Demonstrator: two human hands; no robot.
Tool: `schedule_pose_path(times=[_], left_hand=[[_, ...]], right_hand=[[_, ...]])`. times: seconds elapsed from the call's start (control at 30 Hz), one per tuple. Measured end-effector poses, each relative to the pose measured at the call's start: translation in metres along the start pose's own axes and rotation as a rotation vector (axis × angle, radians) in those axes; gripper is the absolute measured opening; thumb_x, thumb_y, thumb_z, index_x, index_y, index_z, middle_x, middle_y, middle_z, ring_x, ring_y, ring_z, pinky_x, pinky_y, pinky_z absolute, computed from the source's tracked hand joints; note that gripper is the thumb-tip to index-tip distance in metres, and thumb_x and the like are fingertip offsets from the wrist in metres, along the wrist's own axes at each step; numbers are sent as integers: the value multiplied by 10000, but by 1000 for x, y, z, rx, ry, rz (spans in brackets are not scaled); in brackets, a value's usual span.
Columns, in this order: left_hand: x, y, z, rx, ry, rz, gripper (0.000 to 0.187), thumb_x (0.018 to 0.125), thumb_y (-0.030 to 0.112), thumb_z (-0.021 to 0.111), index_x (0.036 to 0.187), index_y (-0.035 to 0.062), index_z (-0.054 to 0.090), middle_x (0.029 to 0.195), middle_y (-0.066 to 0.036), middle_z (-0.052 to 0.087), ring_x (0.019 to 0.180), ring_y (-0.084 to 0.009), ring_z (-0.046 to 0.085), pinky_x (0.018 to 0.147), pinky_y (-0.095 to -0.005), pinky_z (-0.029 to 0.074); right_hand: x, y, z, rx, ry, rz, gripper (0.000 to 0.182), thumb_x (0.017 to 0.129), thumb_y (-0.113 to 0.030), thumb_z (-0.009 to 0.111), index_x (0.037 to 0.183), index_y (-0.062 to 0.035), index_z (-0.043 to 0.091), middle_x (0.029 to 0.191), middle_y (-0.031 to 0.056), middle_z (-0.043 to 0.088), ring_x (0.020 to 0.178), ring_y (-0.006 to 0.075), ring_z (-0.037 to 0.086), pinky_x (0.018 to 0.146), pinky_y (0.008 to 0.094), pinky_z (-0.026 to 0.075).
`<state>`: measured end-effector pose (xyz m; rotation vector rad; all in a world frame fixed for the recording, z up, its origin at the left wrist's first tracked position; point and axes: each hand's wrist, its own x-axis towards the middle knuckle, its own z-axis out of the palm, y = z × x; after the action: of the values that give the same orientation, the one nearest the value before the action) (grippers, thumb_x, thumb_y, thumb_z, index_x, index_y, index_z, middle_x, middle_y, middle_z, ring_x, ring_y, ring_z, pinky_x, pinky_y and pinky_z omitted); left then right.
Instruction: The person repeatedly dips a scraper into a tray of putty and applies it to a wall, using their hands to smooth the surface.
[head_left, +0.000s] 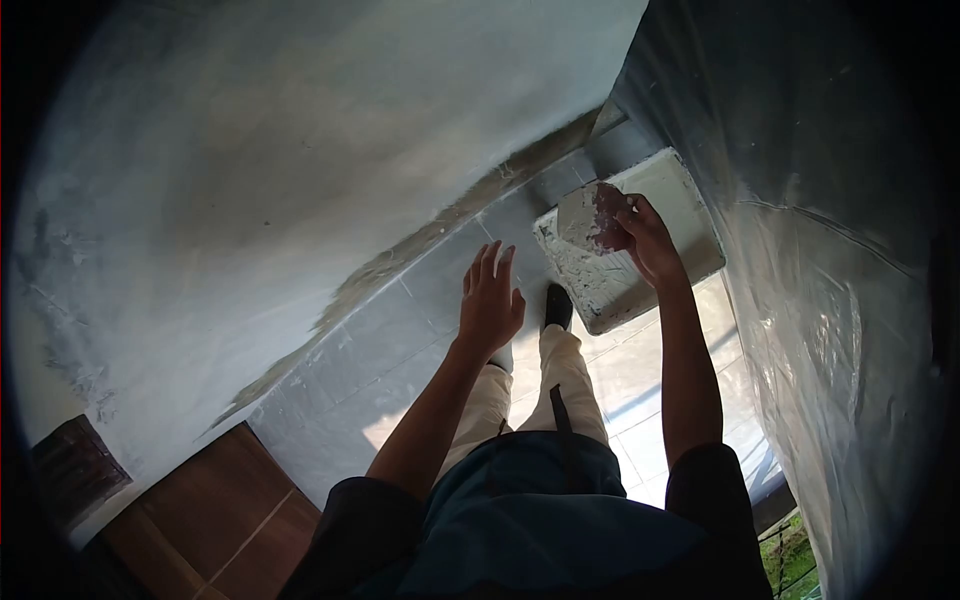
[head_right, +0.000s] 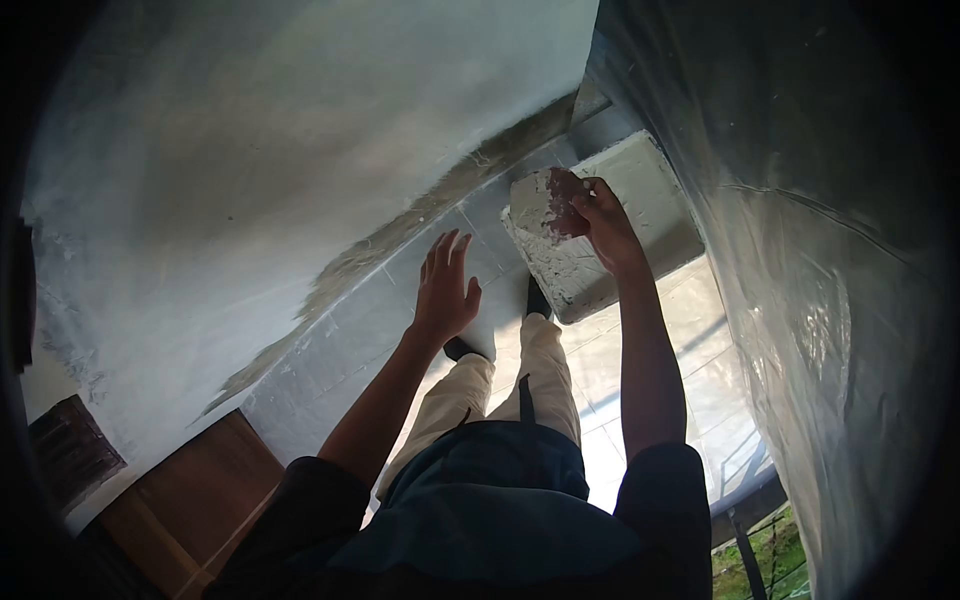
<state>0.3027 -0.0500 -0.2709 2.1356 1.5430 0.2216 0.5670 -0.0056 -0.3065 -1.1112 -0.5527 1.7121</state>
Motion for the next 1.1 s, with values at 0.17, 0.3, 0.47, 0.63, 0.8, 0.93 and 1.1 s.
schedule_pose_path(times=[0.17,0.3,0.47,0.63,0.8,0.93,1.1], left_hand=[[1,-10,-73,49,239,-58,638,749,56,575,1344,32,347,1404,-191,274,1337,-368,240,1081,-486,254],[-6,-16,-125,20,440,-47,625,746,31,564,1335,29,354,1398,-195,276,1326,-384,243,1074,-493,261],[-13,-8,-182,43,668,7,626,728,17,554,1325,28,366,1405,-194,276,1324,-389,242,1064,-505,258],[-10,4,-228,116,886,85,629,714,4,547,1319,36,375,1419,-206,256,1325,-413,229,1065,-516,239],[-4,8,-261,232,993,88,627,710,37,549,1316,30,385,1429,-213,239,1352,-413,169,1088,-540,158],[3,6,-274,301,1024,50,623,727,73,554,1326,37,385,1437,-217,223,1372,-412,131,1093,-562,113],[16,1,-281,370,1095,65,612,735,85,561,1323,47,396,1441,-220,231,1376,-413,141,1090,-574,106]], right_hand=[[2,-48,111,104,-230,-77,317,893,3,498,1206,-3,444,1100,109,572,991,188,597,863,326,516],[-3,-82,181,171,-340,-120,295,888,49,484,1180,6,483,1114,105,581,1016,181,588,910,326,489],[-32,-156,274,258,-476,-344,264,906,33,478,1168,5,484,1106,95,589,1027,165,583,913,324,482],[-54,-212,331,254,-555,-607,260,918,21,475,1177,3,474,1115,93,584,1025,142,575,911,300,472],[-62,-242,362,23,-429,-982,254,941,1,450,1189,29,405,1110,106,572,1020,137,560,915,288,449],[-45,-250,370,-300,-368,-1377,266,948,-7,433,1197,24,346,1095,126,532,953,123,530,879,274,442],[-26,-275,363,-690,-392,-1801,316,879,102,426,1182,70,347,1165,290,560,1008,282,626,854,339,497]])
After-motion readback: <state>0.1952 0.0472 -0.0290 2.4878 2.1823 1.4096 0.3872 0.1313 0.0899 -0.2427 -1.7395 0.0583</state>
